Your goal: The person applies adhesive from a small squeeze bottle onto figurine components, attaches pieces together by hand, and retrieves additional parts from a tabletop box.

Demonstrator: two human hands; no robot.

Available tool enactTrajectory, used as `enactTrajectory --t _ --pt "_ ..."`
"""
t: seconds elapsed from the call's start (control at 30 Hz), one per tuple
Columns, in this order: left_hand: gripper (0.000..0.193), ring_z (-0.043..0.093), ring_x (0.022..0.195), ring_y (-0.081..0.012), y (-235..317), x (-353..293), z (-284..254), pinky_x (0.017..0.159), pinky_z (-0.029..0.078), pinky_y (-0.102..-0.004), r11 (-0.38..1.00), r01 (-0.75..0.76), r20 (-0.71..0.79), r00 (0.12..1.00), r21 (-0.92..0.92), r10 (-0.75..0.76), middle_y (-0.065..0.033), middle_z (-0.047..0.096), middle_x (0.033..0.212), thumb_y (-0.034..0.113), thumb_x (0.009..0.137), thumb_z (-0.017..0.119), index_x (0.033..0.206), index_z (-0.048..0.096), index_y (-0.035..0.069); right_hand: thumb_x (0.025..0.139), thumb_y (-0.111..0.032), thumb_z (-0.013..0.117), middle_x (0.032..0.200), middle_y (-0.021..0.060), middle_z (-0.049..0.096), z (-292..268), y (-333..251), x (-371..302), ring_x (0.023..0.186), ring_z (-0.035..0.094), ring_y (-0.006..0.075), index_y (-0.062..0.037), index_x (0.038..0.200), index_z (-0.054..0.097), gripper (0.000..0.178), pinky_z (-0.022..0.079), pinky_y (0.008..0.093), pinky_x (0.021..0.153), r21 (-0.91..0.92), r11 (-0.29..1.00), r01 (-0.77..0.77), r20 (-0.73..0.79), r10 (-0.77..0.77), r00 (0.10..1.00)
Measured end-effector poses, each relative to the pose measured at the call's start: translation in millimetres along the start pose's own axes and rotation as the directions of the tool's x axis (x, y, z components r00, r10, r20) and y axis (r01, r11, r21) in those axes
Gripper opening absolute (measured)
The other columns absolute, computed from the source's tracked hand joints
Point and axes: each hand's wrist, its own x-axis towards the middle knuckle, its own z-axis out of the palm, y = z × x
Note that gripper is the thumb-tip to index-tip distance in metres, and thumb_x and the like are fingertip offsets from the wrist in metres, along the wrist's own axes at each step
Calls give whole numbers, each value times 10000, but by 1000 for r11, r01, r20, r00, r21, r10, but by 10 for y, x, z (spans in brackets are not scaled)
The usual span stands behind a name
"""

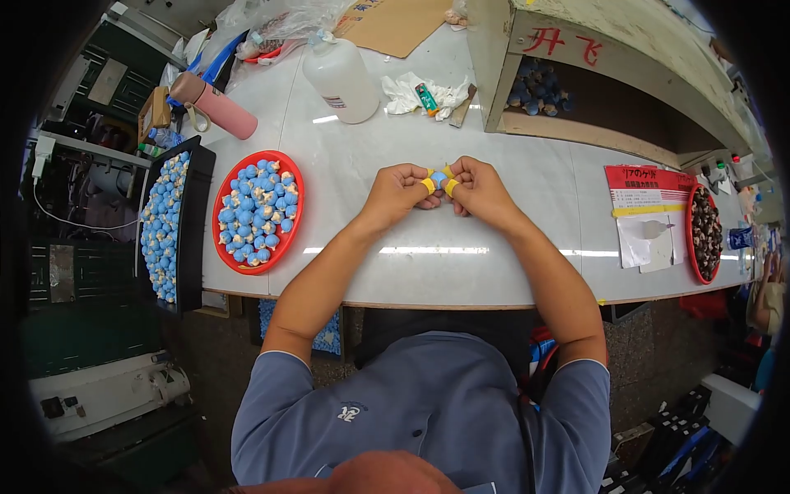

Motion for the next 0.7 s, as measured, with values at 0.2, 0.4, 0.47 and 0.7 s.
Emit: enactTrajectory --t 0.2,0.4,0.47,0.7 --pt "218 681 772 -176 -8 -30 66 668 563 -253 997 -73 -37 997 -15 73 -167 666 940 39 907 567 1088 542 -81 900 -103 591 721 29 595 -8 33 13 525 531 61 -15 975 540 127 398 193 454 16 1000 7 -9 -7 1000" --pt "232 680 785 -176 -32 -22 38 680 568 -260 996 -88 -19 996 -12 88 -167 663 937 19 901 567 1105 527 -83 899 -94 589 730 32 597 -2 -27 -20 539 537 62 -7 983 542 130 406 191 463 18 1000 -11 -3 11 1000" --pt "235 679 787 -176 -27 -20 34 685 569 -262 997 -82 -5 997 -9 82 -166 662 939 17 899 572 1106 525 -84 900 -86 582 735 34 598 1 -41 -28 543 538 62 -3 991 542 130 410 191 467 13 1000 -9 -5 9 1000" --pt "230 679 787 -175 -53 -15 21 680 569 -260 995 -103 -3 995 17 103 -165 661 939 22 900 587 1097 526 -80 904 -56 548 748 40 599 -11 14 -12 552 541 63 6 1010 547 123 418 192 473 -6 1000 15 3 -15 1000"
